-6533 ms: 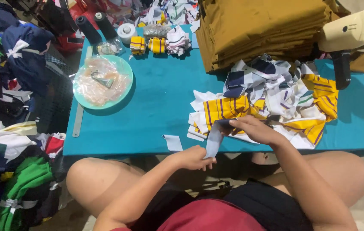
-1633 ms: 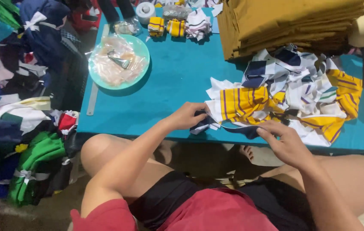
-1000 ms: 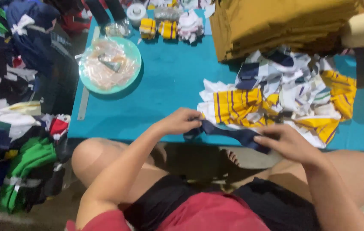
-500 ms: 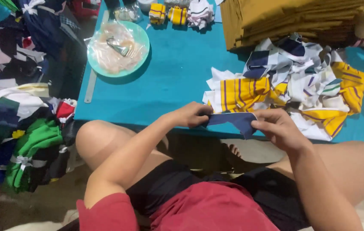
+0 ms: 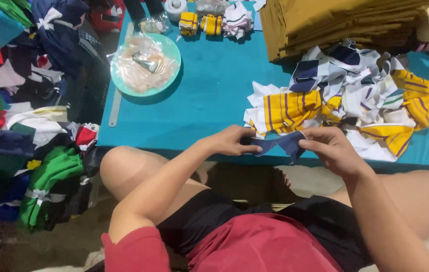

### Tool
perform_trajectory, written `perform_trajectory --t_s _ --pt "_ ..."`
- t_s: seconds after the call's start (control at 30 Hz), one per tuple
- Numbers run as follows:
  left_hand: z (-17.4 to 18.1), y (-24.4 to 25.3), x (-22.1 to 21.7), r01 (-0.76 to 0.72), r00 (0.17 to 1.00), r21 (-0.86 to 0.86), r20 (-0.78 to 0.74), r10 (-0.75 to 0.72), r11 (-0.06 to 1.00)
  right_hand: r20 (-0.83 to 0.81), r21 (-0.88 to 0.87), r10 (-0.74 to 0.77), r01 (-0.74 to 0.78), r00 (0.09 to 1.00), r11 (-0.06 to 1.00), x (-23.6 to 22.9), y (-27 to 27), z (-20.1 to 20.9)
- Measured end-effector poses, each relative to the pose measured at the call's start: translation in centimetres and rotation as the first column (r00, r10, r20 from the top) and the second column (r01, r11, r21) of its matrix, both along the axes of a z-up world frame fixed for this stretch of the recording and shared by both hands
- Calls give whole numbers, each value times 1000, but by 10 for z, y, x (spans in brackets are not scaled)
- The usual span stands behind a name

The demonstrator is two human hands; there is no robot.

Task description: The person is picking up small fabric components, folding them, and stacking them on a workbench.

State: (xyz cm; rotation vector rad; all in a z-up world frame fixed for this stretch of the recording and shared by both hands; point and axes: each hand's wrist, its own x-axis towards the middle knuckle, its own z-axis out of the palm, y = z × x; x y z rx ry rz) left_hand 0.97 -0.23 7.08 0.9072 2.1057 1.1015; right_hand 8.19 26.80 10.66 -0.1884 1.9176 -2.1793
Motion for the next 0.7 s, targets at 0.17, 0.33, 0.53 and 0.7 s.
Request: perform_trajectory --t_s 0.17,0.33,0.53,0.7 --pt "-3 7 -6 39 995 69 -93 -32 997 10 77 -5 4 1000 997 5 8 -6" --pt "-20 5 -3 59 982 37 -180 -51 998 36 145 -16 11 999 989 15 19 -9" --pt "-87 19 -19 -8 991 -46 -137 1 999 117 297 36 -69 992 952 6 29 -1" --pt "-64 15 -14 -78 997 71 19 77 994 91 300 42 -68 995 952 -8 35 -26"
